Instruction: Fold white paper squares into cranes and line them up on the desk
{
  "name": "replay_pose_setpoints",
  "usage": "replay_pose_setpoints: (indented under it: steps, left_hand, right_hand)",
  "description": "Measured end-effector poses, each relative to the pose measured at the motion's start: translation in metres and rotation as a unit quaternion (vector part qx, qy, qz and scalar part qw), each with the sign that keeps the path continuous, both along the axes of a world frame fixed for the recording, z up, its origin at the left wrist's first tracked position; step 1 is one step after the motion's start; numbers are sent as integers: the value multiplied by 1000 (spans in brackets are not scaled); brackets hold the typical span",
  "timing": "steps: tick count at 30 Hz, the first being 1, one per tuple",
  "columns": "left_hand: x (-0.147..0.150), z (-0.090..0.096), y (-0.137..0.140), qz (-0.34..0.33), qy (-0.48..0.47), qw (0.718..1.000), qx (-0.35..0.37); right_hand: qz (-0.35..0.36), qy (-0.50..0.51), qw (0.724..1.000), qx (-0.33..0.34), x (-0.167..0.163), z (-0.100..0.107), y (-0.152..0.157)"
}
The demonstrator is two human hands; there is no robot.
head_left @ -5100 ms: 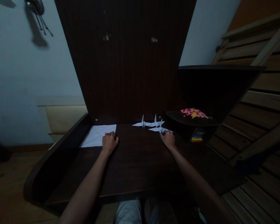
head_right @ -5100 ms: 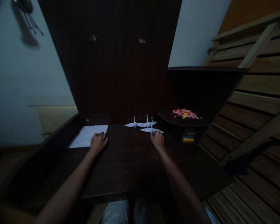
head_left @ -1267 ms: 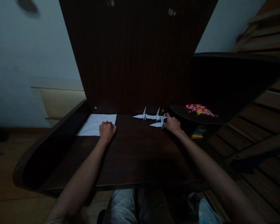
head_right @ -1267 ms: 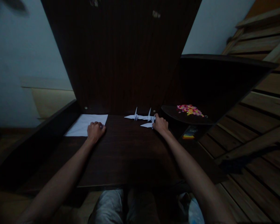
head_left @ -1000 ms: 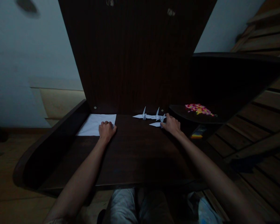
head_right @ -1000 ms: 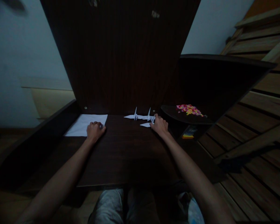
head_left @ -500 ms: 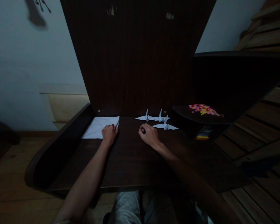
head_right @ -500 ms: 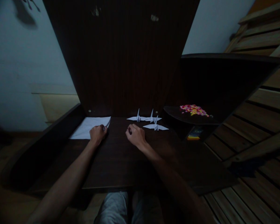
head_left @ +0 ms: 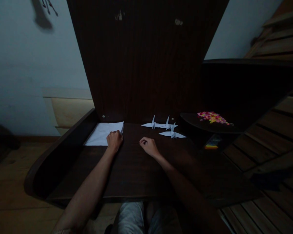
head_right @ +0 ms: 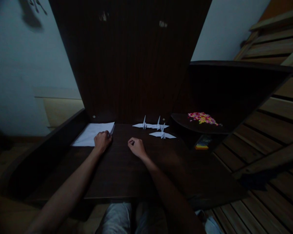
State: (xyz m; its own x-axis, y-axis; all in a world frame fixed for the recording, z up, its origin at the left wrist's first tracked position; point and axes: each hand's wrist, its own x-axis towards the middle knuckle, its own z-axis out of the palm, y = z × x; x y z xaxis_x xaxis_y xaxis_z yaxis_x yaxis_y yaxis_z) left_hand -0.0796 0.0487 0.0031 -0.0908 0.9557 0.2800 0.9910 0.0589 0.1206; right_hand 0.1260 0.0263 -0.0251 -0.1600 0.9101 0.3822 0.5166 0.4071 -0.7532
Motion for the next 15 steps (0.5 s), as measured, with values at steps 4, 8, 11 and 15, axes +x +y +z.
replay_pose_setpoints:
  steps: [4, 8, 11, 15]
  left_hand:
    - [-1, 5, -2, 8, -4, 1000, 0]
    - [1, 12, -6, -6, -1, 999, 42]
    - [4, 19, -10, -15, 6, 997, 75]
    - [12, 34, -19, -45, 20, 992, 118]
  right_hand:
    - [-1, 12, 1000, -18, 0, 1, 0]
    - [1, 25, 999, -31, 1, 2, -1]
    - [3, 37, 999, -36, 2, 3, -2]
    - [4, 120, 991, -67, 3, 1, 2]
